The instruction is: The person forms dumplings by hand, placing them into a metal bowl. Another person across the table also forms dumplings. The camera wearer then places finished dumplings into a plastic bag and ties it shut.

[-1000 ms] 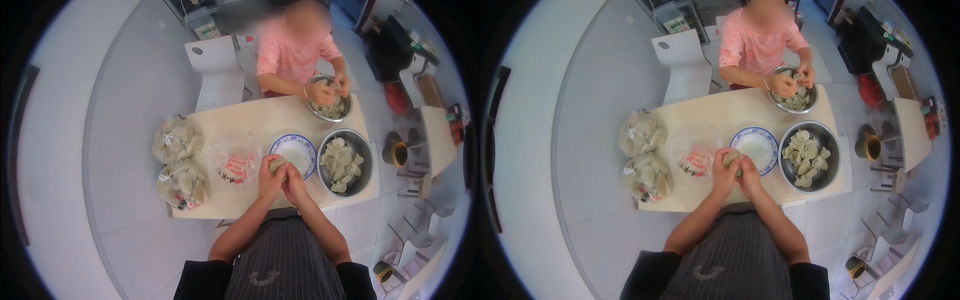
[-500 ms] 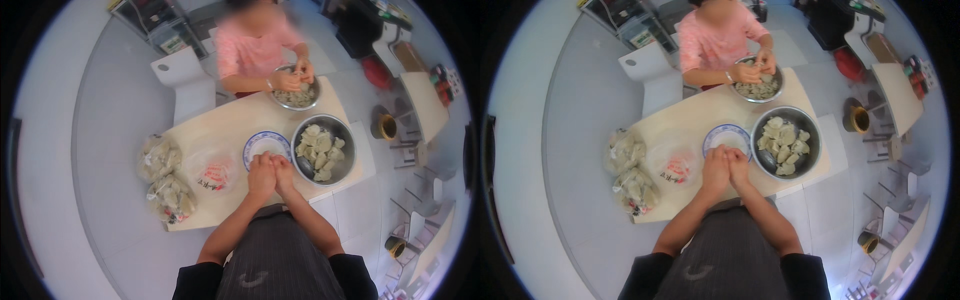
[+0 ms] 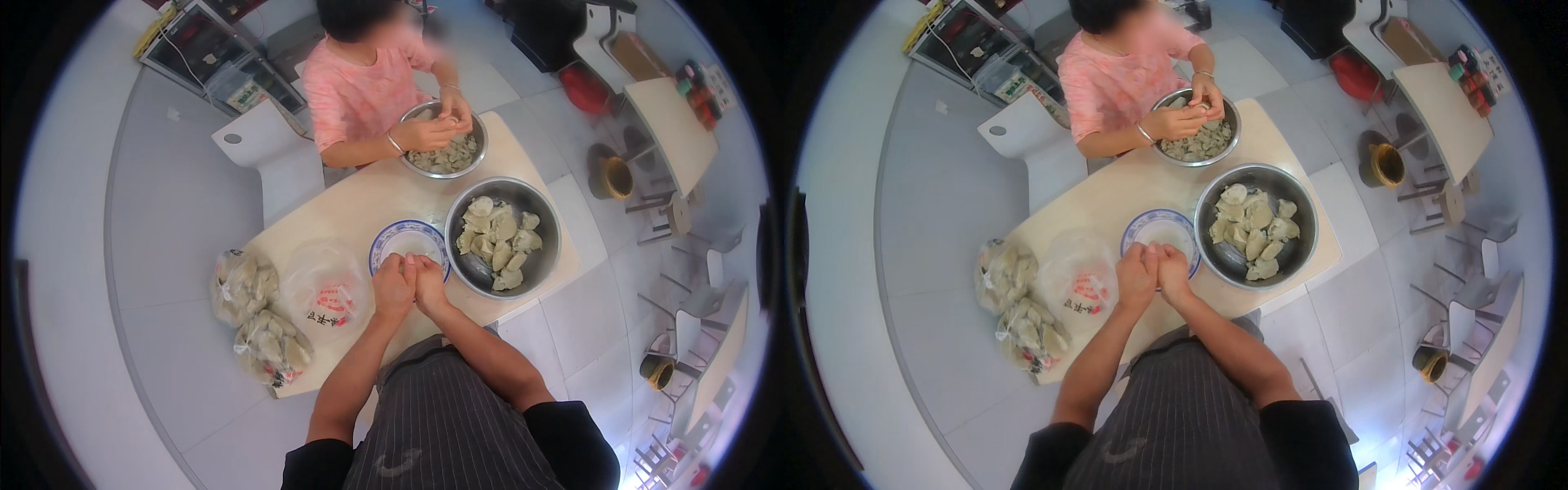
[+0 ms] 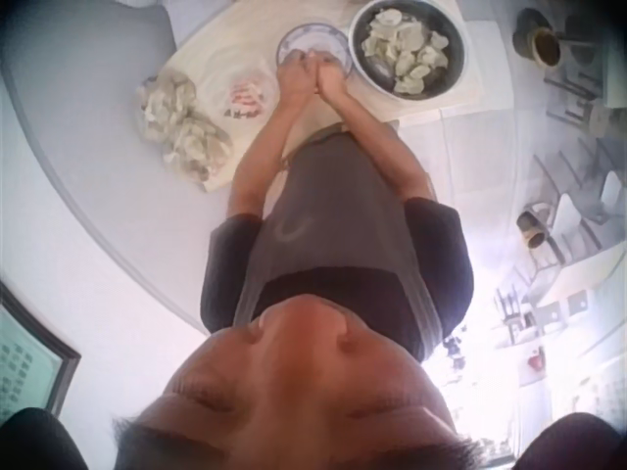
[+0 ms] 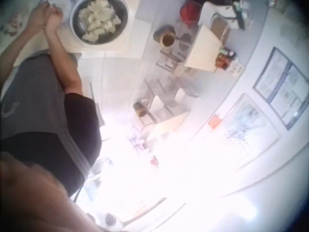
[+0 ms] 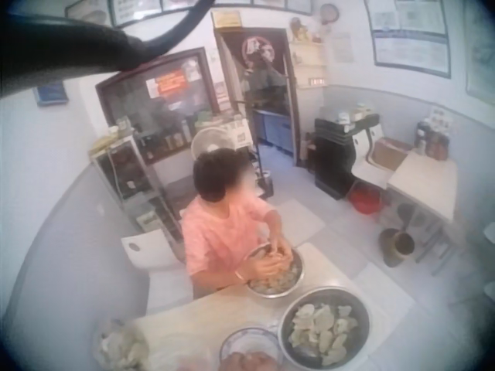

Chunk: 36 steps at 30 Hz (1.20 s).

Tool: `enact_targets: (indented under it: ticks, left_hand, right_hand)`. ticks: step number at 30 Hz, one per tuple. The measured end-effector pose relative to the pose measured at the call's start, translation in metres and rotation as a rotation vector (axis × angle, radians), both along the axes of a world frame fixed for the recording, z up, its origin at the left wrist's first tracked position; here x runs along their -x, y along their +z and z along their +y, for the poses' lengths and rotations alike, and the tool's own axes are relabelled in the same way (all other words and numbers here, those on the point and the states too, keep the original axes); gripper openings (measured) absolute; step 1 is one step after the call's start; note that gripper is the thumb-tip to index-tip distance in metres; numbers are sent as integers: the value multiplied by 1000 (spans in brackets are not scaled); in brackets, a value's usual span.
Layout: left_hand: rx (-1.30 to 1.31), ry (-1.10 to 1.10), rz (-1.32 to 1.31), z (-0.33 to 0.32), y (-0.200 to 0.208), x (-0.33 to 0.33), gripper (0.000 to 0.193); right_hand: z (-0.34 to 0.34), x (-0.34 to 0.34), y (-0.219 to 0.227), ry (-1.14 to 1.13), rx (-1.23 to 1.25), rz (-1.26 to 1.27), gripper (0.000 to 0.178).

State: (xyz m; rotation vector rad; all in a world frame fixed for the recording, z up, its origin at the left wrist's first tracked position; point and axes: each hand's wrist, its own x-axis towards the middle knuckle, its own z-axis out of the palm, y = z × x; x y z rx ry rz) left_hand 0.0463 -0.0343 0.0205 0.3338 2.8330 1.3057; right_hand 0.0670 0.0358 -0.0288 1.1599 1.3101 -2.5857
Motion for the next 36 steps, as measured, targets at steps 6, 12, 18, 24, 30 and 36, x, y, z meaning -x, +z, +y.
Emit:
enact_targets:
  ticks: [6,12,18,24,30,36]
  left_hand:
    - [12,-70,96,-3,-18,15,20]
    - [45,-192,171,0,-22,29,16]
    - [193,-439,279,1,-19,33,12]
    - [272,-571,331,-16,-12,32,11]
    - [359,-429,180,-17,-3,27,12]
    - [451,-273,-61,-30,21,23,17]
  right_hand:
    - [7,6,-6,20,227,3,11]
    - [2,18,-27,22,218,-84,13]
    - [7,16,-90,199,640,-44,17]
    - [5,16,-75,233,480,-115,18]
    - [15,19,-61,565,-835,52,21]
    - [8,35,-1,306,-936,-108,25]
